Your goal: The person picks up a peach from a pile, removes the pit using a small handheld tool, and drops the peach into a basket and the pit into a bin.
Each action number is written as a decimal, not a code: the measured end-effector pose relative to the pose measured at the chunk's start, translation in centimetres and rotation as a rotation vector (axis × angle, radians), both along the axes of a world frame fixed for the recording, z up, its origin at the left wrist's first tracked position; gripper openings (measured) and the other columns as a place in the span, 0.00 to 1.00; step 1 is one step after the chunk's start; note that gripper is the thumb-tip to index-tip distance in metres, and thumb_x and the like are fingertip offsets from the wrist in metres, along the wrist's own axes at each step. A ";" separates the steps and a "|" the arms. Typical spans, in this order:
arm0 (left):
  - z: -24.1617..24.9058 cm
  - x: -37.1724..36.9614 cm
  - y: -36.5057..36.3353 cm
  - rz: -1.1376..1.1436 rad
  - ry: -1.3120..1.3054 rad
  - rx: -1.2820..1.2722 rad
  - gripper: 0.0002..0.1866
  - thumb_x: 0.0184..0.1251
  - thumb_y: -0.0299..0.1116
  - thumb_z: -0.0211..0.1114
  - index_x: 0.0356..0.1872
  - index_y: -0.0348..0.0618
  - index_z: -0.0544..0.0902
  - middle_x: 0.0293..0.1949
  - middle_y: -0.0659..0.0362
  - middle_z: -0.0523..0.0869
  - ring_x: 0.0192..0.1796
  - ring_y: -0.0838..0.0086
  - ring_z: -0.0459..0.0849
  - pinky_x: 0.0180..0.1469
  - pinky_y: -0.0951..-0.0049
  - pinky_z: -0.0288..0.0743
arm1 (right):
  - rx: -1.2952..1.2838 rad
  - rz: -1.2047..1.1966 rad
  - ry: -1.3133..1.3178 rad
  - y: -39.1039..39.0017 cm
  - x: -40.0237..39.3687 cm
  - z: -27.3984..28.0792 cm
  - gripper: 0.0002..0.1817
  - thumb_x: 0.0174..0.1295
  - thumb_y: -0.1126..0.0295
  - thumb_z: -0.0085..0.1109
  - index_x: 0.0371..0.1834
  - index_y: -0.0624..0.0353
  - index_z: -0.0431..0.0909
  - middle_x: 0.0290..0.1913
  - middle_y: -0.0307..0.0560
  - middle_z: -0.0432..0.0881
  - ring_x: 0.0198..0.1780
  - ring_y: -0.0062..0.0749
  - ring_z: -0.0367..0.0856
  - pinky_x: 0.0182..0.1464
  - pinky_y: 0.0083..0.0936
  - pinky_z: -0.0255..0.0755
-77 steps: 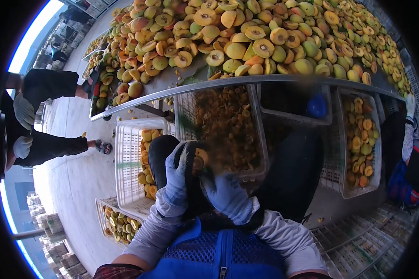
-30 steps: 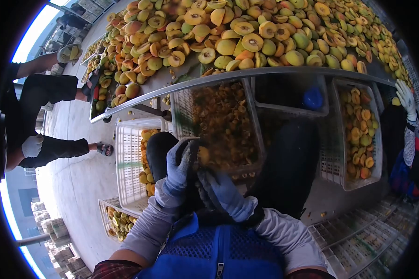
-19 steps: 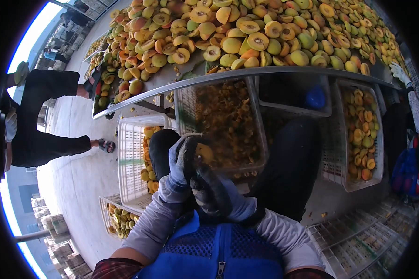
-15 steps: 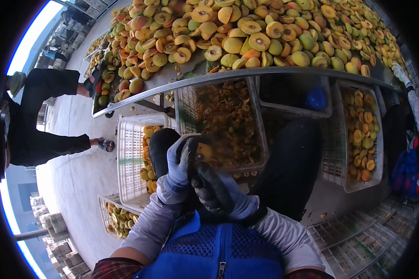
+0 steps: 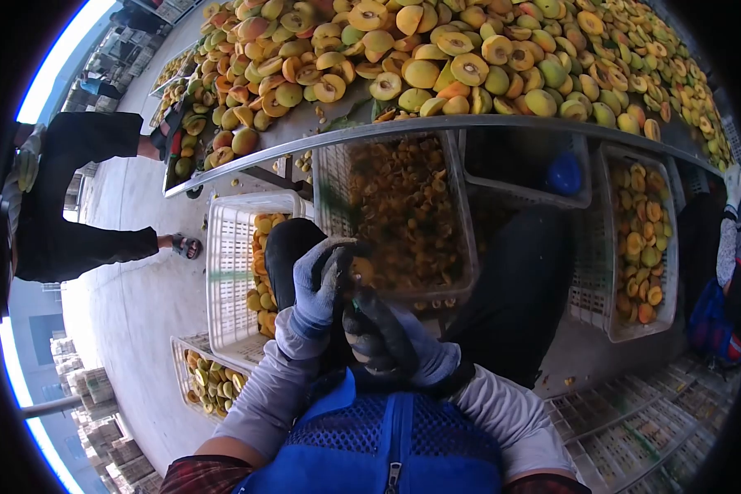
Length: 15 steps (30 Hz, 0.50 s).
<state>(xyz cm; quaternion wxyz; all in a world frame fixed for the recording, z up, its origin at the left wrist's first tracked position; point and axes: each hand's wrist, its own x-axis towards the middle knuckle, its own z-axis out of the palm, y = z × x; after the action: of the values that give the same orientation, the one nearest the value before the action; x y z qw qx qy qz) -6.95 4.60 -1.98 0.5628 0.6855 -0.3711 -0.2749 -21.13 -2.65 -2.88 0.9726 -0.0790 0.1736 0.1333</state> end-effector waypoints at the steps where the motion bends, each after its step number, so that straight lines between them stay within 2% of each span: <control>1: -0.2 0.3 0.1 0.002 -0.001 0.000 0.12 0.60 0.29 0.56 0.40 0.33 0.80 0.33 0.52 0.84 0.32 0.71 0.84 0.36 0.77 0.75 | 0.000 0.002 -0.001 0.1 0.1 -0.1 0.23 0.67 0.43 0.41 0.32 0.53 0.68 0.16 0.34 0.62 0.11 0.16 0.56 0.10 0.14 0.50; 3: -0.5 0.9 -0.1 -0.035 -0.431 -0.081 0.12 0.56 0.27 0.56 0.40 0.33 0.80 0.33 0.50 0.83 0.32 0.65 0.84 0.35 0.74 0.76 | 0.000 0.005 -0.004 0.2 0.1 -0.4 0.23 0.66 0.44 0.41 0.33 0.53 0.69 0.16 0.34 0.62 0.11 0.16 0.57 0.10 0.14 0.51; 7: 0.1 1.4 -0.4 -0.095 -0.544 -0.072 0.13 0.53 0.27 0.56 0.40 0.34 0.80 0.33 0.47 0.83 0.32 0.59 0.84 0.36 0.72 0.77 | 0.114 0.055 -0.047 0.0 0.0 0.0 0.23 0.67 0.45 0.40 0.34 0.54 0.70 0.16 0.34 0.63 0.11 0.16 0.57 0.10 0.14 0.52; 9: -0.3 1.8 -0.9 -0.160 -0.470 -0.146 0.12 0.59 0.30 0.56 0.40 0.34 0.80 0.33 0.51 0.83 0.29 0.65 0.84 0.33 0.75 0.76 | 0.430 0.017 -0.173 0.2 0.1 -1.1 0.23 0.68 0.45 0.39 0.37 0.55 0.70 0.17 0.35 0.63 0.11 0.16 0.57 0.10 0.14 0.53; 10: -0.2 1.3 -0.8 -0.159 -0.472 -0.149 0.12 0.59 0.30 0.56 0.40 0.34 0.80 0.33 0.51 0.83 0.29 0.65 0.84 0.33 0.75 0.76 | 0.427 0.018 -0.174 0.2 0.1 -1.4 0.23 0.68 0.45 0.39 0.37 0.55 0.70 0.17 0.35 0.63 0.11 0.16 0.57 0.10 0.14 0.53; 12: -0.3 -0.1 -0.4 -0.045 0.392 0.013 0.13 0.65 0.35 0.55 0.41 0.33 0.80 0.33 0.56 0.84 0.31 0.71 0.83 0.34 0.76 0.75 | 0.445 0.047 -0.225 0.1 0.0 -2.0 0.24 0.68 0.42 0.35 0.32 0.52 0.68 0.16 0.32 0.61 0.12 0.17 0.57 0.11 0.15 0.52; 13: -0.8 -0.4 -0.5 -0.040 0.263 0.026 0.15 0.69 0.38 0.53 0.40 0.33 0.80 0.33 0.60 0.83 0.34 0.77 0.80 0.37 0.76 0.74 | 0.446 0.042 -0.225 0.1 0.0 -2.3 0.24 0.68 0.42 0.35 0.32 0.52 0.68 0.16 0.32 0.61 0.12 0.17 0.57 0.11 0.15 0.52; 14: -0.7 -0.5 -0.8 -0.043 0.265 0.029 0.15 0.69 0.38 0.53 0.40 0.33 0.80 0.33 0.60 0.83 0.34 0.77 0.80 0.37 0.76 0.74 | 0.500 0.042 -0.259 0.1 -0.1 -2.5 0.24 0.68 0.43 0.35 0.32 0.52 0.68 0.16 0.32 0.61 0.12 0.17 0.58 0.11 0.15 0.52; 15: -0.5 -0.6 -1.2 -0.072 0.058 -0.010 0.15 0.69 0.37 0.53 0.40 0.33 0.80 0.33 0.59 0.83 0.35 0.77 0.80 0.39 0.76 0.74 | 0.558 0.046 -0.289 0.1 -0.1 -2.6 0.24 0.68 0.43 0.36 0.32 0.52 0.68 0.16 0.32 0.61 0.12 0.17 0.58 0.11 0.16 0.53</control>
<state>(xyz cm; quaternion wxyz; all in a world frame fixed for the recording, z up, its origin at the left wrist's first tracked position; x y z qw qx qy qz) -7.56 3.42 -2.45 0.5664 0.6607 -0.3806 -0.3127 -21.24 -2.54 -5.48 0.9681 0.1687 -0.0117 0.1850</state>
